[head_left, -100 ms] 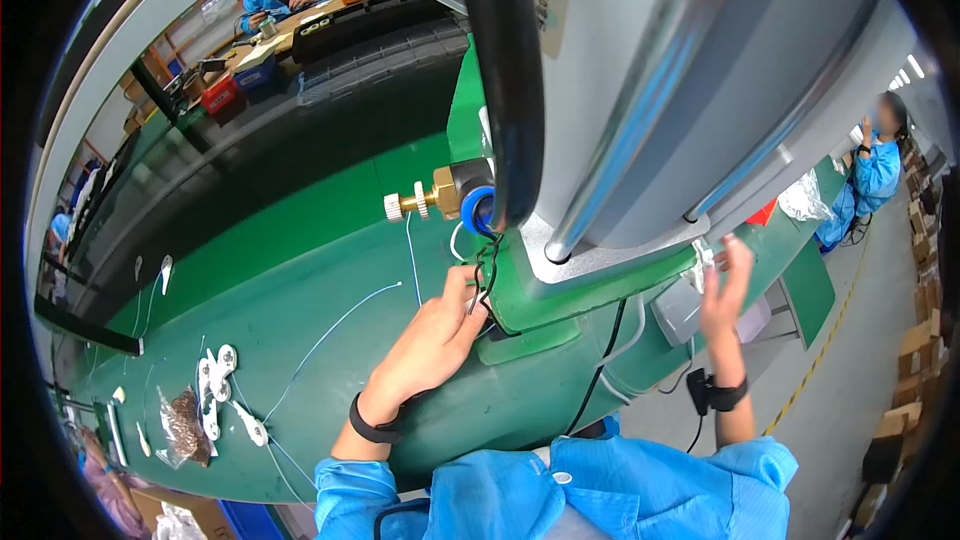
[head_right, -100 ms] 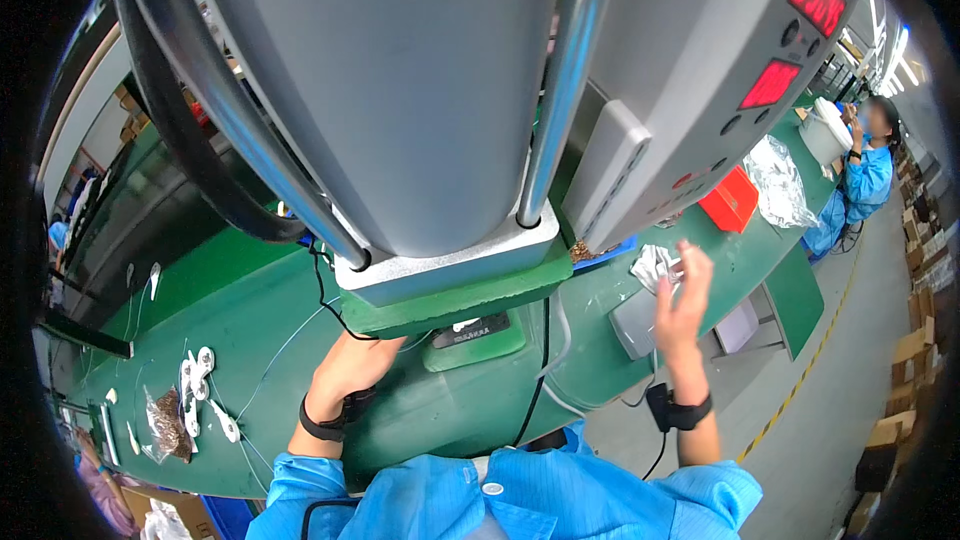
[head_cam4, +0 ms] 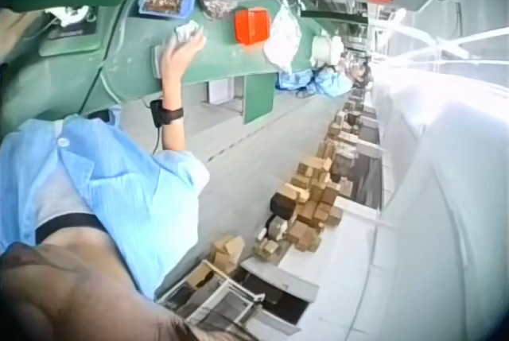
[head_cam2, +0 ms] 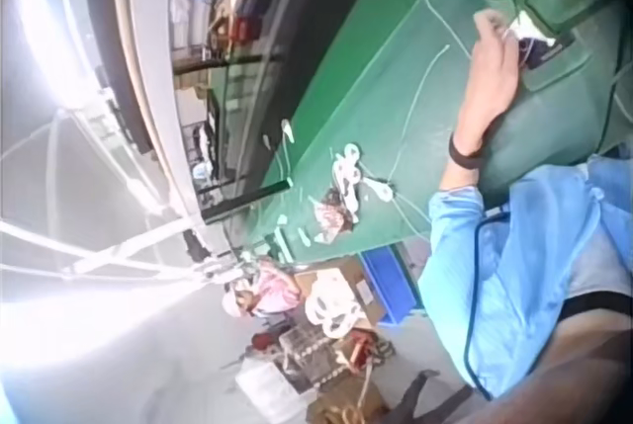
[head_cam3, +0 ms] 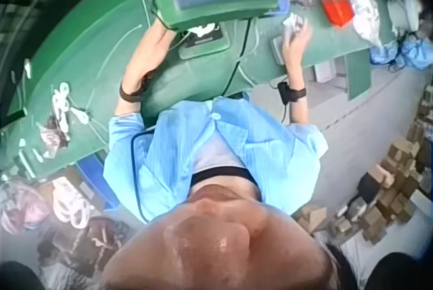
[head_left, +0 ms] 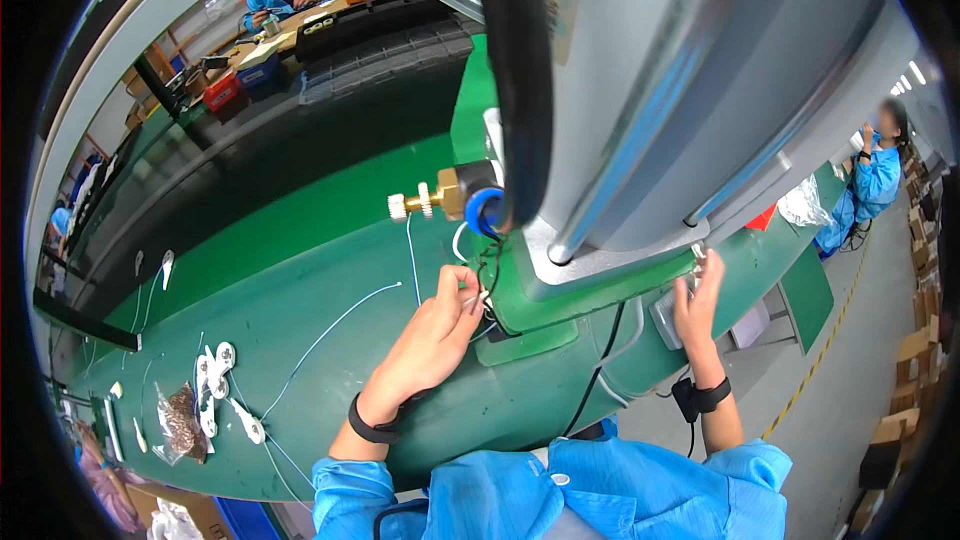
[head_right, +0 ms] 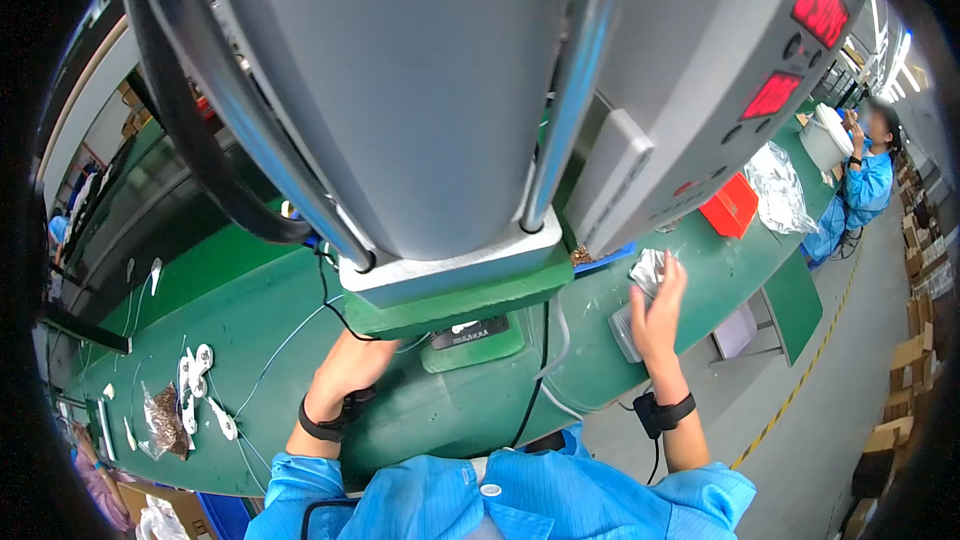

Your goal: The worker is using a pneumatic press machine to attach components to circular plastic parts and then sorting them into containers.

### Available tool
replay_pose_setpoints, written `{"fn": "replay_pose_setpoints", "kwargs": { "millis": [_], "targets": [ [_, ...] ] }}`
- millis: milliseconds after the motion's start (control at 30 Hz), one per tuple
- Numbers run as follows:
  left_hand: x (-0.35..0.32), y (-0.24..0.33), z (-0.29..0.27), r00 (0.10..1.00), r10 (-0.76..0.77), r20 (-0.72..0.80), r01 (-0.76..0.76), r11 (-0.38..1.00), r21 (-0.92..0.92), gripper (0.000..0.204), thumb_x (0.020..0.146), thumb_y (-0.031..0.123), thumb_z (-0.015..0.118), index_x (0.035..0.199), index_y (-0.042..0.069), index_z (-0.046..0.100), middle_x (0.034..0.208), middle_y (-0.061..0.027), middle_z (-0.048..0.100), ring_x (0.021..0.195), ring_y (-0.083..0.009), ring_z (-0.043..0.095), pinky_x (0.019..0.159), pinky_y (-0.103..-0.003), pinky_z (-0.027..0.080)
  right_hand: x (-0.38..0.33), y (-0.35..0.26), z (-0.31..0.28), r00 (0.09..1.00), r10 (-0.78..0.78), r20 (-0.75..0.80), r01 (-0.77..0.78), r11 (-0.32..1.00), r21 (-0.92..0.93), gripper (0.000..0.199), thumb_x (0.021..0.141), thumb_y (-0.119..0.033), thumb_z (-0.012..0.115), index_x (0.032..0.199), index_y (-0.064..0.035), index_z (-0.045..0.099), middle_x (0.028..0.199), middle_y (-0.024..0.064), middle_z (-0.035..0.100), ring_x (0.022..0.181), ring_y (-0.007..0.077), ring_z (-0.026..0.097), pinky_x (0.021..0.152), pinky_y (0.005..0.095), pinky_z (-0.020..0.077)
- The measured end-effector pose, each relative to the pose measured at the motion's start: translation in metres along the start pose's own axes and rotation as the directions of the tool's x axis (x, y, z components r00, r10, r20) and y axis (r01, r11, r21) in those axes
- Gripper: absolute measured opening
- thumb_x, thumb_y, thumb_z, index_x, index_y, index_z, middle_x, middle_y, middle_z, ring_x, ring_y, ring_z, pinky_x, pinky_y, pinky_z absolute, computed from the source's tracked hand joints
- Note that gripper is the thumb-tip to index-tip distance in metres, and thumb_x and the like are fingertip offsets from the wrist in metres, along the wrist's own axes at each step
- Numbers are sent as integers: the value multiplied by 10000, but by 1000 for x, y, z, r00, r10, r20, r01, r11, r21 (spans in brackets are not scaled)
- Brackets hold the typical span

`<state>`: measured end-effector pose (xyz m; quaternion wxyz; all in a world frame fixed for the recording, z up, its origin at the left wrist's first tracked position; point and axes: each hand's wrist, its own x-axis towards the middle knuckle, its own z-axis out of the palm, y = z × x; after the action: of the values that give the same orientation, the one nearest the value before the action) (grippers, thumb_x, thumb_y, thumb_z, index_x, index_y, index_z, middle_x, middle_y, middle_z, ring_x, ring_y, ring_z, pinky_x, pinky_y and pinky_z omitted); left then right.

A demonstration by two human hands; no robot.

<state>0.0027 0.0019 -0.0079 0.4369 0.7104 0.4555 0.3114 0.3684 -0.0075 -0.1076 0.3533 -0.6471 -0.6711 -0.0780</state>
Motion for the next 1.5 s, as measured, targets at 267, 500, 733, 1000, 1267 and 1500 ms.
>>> {"fn": "replay_pose_setpoints", "kwargs": {
  "millis": [267, 500, 733, 1000, 1267, 1500],
  "targets": [
    [-1, -7, 3, 996, -94, -10, 92, 989, -117, 121, 910, 109, 400, 930, 34, 306, 628, -88, 434, 560, -187, 387, 563, -328, 350, 26, -31, -13, 988, -153, -11, 152, 986, -64, 372, 740, -25, 571, 1104, -5, 494, 1068, 172, 486, 1032, 340, 452, 873, 397, 370],
    [-3, -12, 4, 997, 22, -68, -25, 998, -56, 115, 916, 113, 388, 937, 29, 313, 665, -129, 493, 596, -236, 477, 581, -343, 376, 93, -74, 6, 822, -193, 537, 182, 981, 73, 323, 665, -29, 601, 982, 15, 558, 987, 213, 548, 1035, 402, 470, 821, 436, 412],
    [2, -18, 5, 998, -40, -47, 28, 971, -239, 110, 902, 117, 409, 926, 49, 326, 678, -75, 482, 600, -141, 468, 539, -298, 367, 87, -35, 68, 830, -472, 297, 468, 879, 88, 275, 657, 2, 553, 931, 8, 577, 927, 213, 560, 939, 412, 493, 757, 455, 419],
    [-8, -18, -26, 943, -72, -325, -119, 838, -533, 80, 873, 152, 445, 864, 142, 366, 706, 55, 381, 606, -28, 326, 470, -169, 245, 81, -25, 84, 790, -593, 154, 586, 805, 92, 250, 648, 37, 498, 874, 0, 598, 859, 213, 573, 830, 423, 519, 683, 477, 427],
    [40, -100, -99, 870, 46, -491, -99, 992, -83, 188, 908, 194, 417, 1055, 81, 385, 873, -49, 472, 789, -126, 481, 670, -253, 428, 56, -30, 45, 831, -488, 269, 472, 873, 126, 240, 653, 42, 486, 862, 6, 599, 848, 219, 574, 806, 429, 526, 670, 478, 430],
    [-15, -90, -148, 847, -100, -523, 375, 809, 452, 509, 887, 391, 455, 1186, -21, 456, 1194, -231, 487, 1155, -334, 435, 969, -388, 348, 56, -24, 44, 840, -420, 344, 399, 907, 132, 229, 665, 30, 498, 875, 18, 589, 868, 227, 568, 828, 432, 522, 691, 468, 429]
  ]
}}
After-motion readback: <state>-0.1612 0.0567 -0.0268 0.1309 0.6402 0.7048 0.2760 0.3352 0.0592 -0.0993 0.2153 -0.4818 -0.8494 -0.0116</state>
